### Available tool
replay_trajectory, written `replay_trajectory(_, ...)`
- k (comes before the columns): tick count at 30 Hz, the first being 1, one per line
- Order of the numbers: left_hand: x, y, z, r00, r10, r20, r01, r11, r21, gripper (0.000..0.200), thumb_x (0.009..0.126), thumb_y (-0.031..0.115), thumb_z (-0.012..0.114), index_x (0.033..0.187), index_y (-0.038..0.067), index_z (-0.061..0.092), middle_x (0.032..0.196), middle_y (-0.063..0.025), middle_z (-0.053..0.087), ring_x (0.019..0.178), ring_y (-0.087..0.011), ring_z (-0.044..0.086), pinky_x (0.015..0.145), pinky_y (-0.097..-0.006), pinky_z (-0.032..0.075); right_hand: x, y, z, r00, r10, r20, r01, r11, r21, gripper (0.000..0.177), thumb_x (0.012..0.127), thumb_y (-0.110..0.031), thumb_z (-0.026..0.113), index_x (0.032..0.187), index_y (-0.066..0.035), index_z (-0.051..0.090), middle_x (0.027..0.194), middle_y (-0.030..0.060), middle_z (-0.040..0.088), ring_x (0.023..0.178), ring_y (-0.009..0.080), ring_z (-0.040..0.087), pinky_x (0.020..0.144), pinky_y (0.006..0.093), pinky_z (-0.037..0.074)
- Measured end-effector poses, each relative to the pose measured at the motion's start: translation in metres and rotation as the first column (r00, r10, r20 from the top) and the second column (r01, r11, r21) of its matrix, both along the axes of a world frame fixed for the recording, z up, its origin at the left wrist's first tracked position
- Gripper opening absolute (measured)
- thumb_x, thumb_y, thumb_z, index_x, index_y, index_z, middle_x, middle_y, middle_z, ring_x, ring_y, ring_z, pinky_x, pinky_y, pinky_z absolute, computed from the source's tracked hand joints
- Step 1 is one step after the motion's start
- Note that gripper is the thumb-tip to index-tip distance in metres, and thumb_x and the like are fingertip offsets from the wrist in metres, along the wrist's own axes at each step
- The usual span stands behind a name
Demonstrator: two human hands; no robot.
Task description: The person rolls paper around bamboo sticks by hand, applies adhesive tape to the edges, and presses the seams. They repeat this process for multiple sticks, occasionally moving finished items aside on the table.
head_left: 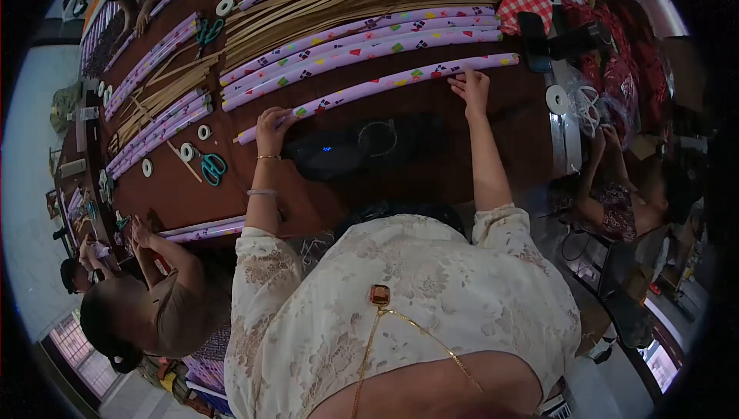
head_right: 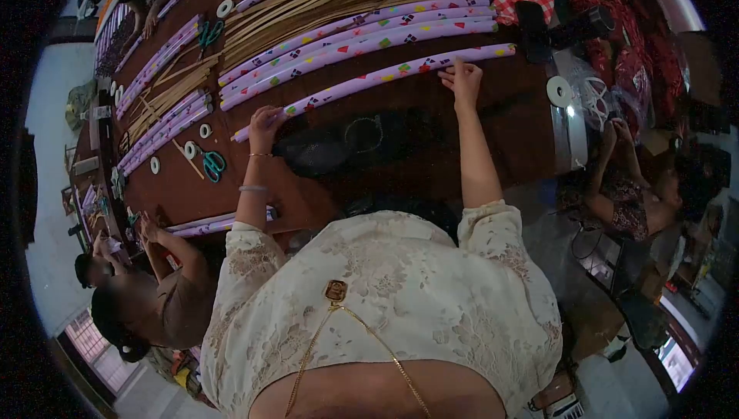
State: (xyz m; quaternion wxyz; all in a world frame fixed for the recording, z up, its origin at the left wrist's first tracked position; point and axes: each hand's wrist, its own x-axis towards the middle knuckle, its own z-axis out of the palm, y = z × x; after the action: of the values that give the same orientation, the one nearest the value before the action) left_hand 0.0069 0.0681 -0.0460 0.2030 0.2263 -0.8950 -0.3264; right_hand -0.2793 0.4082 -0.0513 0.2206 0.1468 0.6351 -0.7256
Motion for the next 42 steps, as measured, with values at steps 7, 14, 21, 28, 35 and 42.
replay_trajectory(7,0.000,0.005,0.007,1.000,-0.014,0.008,0.014,0.999,-0.031,0.021,0.063,0.016,0.071,0.082,0.008,0.065,0.089,-0.0064,0.060,0.086,-0.0237,0.053,0.076,-0.0325,0.042,0.000,-0.005,-0.013,0.996,-0.007,-0.092,0.015,0.996,0.087,0.046,0.076,-0.015,0.064,0.102,0.000,0.029,0.087,0.0117,0.050,0.071,0.0185,0.061,0.055,0.0260,0.051)
replay_trajectory(14,0.001,-0.001,0.001,1.000,-0.018,0.014,0.019,1.000,-0.017,0.020,0.066,0.013,0.070,0.084,0.006,0.065,0.091,-0.0077,0.058,0.087,-0.0225,0.054,0.076,-0.0319,0.044,-0.009,0.010,-0.013,0.997,0.075,-0.005,-0.075,0.994,-0.080,0.038,0.079,-0.017,0.058,0.103,0.001,0.035,0.085,0.0117,0.055,0.075,0.0219,0.062,0.060,0.0273,0.052)
replay_trajectory(21,0.000,0.000,0.004,0.998,-0.032,0.059,0.033,0.999,-0.015,0.019,0.069,0.010,0.068,0.087,0.005,0.065,0.093,-0.0086,0.057,0.089,-0.0219,0.054,0.077,-0.0318,0.045,-0.017,-0.002,-0.001,0.997,0.007,0.075,-0.014,0.995,0.098,0.028,0.082,-0.022,0.056,0.092,0.002,0.044,0.080,0.0120,0.056,0.078,0.0247,0.062,0.065,0.0329,0.053)
replay_trajectory(28,-0.001,0.004,0.007,1.000,-0.003,0.016,0.004,0.998,-0.060,0.020,0.064,0.017,0.071,0.082,0.009,0.066,0.088,-0.0071,0.060,0.085,-0.0235,0.054,0.075,-0.0329,0.042,-0.013,0.010,-0.010,0.993,0.113,0.012,-0.112,0.990,-0.080,0.025,0.083,-0.018,0.053,0.092,0.002,0.043,0.082,0.0127,0.055,0.082,0.0261,0.061,0.069,0.0343,0.052)
replay_trajectory(35,-0.001,0.002,0.004,1.000,-0.013,-0.020,0.012,0.998,-0.054,0.020,0.064,0.017,0.071,0.081,0.009,0.066,0.087,-0.0067,0.060,0.084,-0.0232,0.054,0.074,-0.0330,0.042,-0.010,0.000,0.007,0.995,0.091,0.039,-0.091,0.996,0.016,0.020,0.078,-0.016,0.059,0.083,0.002,0.050,0.077,0.0104,0.055,0.078,0.0217,0.061,0.068,0.0310,0.051)
replay_trajectory(42,-0.002,0.002,0.002,1.000,0.016,0.016,-0.016,1.000,-0.004,0.021,0.064,0.018,0.070,0.082,0.009,0.066,0.088,-0.0067,0.060,0.085,-0.0235,0.054,0.074,-0.0329,0.043,-0.008,0.001,-0.007,0.996,0.084,-0.039,-0.084,0.996,0.005,0.016,0.077,-0.010,0.058,0.082,0.001,0.048,0.077,0.0098,0.056,0.075,0.0204,0.062,0.066,0.0290,0.051)
